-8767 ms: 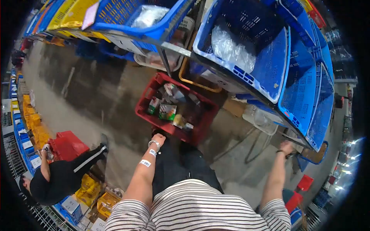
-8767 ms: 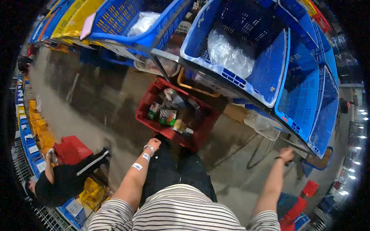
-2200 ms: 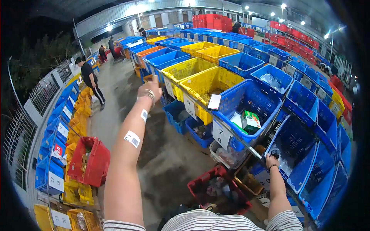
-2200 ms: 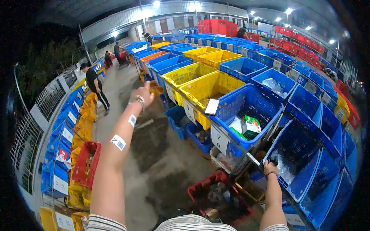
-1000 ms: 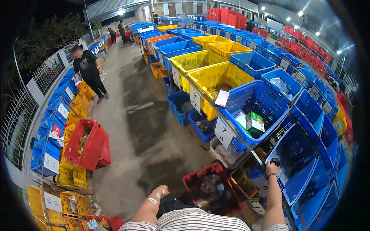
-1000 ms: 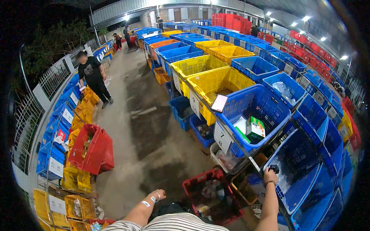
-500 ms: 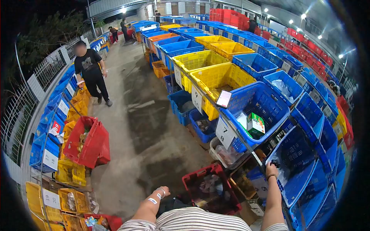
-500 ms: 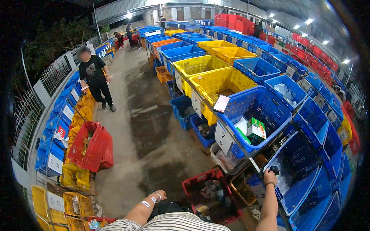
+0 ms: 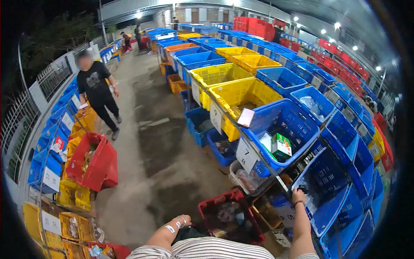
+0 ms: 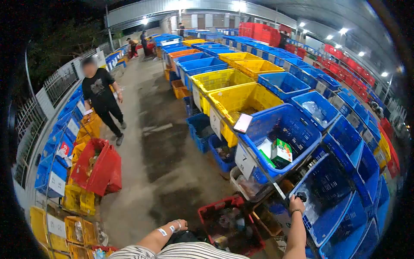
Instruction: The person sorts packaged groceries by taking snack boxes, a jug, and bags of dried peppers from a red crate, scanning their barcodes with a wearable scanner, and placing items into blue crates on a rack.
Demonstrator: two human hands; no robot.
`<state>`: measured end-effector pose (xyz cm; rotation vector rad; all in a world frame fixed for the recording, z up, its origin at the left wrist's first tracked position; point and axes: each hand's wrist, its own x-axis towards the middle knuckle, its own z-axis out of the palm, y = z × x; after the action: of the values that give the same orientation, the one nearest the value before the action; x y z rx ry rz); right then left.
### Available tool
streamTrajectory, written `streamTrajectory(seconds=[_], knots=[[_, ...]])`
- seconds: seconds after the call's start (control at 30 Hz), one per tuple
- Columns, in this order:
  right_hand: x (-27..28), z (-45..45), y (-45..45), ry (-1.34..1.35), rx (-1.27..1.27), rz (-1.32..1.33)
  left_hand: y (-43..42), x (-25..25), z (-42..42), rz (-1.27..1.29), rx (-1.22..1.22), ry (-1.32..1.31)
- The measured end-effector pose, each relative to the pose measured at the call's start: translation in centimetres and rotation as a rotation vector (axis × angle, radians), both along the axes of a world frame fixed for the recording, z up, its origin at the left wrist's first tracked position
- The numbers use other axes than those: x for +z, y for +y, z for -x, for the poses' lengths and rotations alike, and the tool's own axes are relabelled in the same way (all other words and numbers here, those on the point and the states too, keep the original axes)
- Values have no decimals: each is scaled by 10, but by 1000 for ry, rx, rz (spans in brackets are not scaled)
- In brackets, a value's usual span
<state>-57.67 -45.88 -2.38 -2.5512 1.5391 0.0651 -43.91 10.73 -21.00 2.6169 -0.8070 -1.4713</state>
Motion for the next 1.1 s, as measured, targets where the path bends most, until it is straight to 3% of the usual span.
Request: streamTrajectory(seconds=[0.07, 0.27, 0.33, 0.67, 0.8, 0.97, 1.1], knots=[[-12, 1, -8, -40, 1, 10, 0, 22, 2, 4, 33, 3], [-13, 2, -21, -64, -2, -154, 20, -7, 3, 0, 137, -30], [-5, -4, -16, -94, -17, -184, 19, 15, 9, 3, 162, -63], [-24, -1, -37, -120, 25, -219, 47, -31, 21, 20, 203, -16], [-47, 5, -62, -136, 79, -246, 42, 6, 17, -23, 221, 8], [-44, 5, -56, -168, 64, -243, 44, -27, 12, -33, 194, -15], [-67, 3, -80, -129, 69, -257, 32, -2, 6, -17, 191, 2]])
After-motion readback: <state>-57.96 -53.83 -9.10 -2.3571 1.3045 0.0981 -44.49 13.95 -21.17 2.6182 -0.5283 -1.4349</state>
